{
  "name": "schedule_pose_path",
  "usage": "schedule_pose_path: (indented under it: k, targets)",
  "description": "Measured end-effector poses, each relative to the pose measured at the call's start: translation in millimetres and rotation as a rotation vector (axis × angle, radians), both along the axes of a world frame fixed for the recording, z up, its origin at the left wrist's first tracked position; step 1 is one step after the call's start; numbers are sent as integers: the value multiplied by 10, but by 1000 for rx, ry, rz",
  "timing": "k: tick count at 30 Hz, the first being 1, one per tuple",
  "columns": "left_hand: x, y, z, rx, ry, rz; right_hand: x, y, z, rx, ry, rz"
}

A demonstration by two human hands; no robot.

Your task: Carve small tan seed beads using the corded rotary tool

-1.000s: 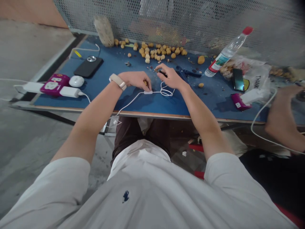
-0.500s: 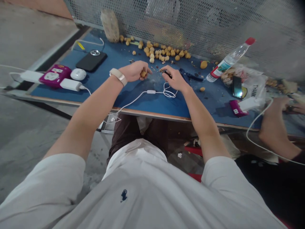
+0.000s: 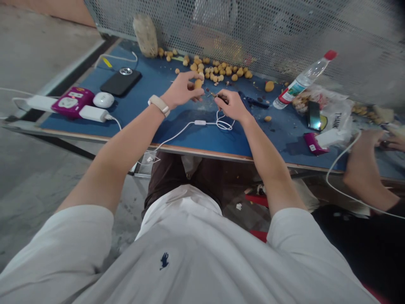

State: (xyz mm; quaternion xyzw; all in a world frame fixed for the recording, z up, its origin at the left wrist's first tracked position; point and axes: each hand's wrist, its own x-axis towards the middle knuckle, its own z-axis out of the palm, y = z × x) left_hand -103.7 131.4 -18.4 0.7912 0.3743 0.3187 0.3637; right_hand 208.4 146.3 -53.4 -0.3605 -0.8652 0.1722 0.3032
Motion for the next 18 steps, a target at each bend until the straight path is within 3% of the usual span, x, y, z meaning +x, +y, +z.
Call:
schedule_pose_path:
  k: [4,8,12,18]
  targets:
    - [44,-40,12,13,-33,12,24,58,-30,-1,4,0]
    - [80,82,-108,28,-201,90,50,110,-64,9,-9,1]
    - [96,137,-185,-52,-267,43,59,109,-64,19,-15,-6]
    - [52,-59,3,-20,-87,16,25,85,-49,17,5,-1]
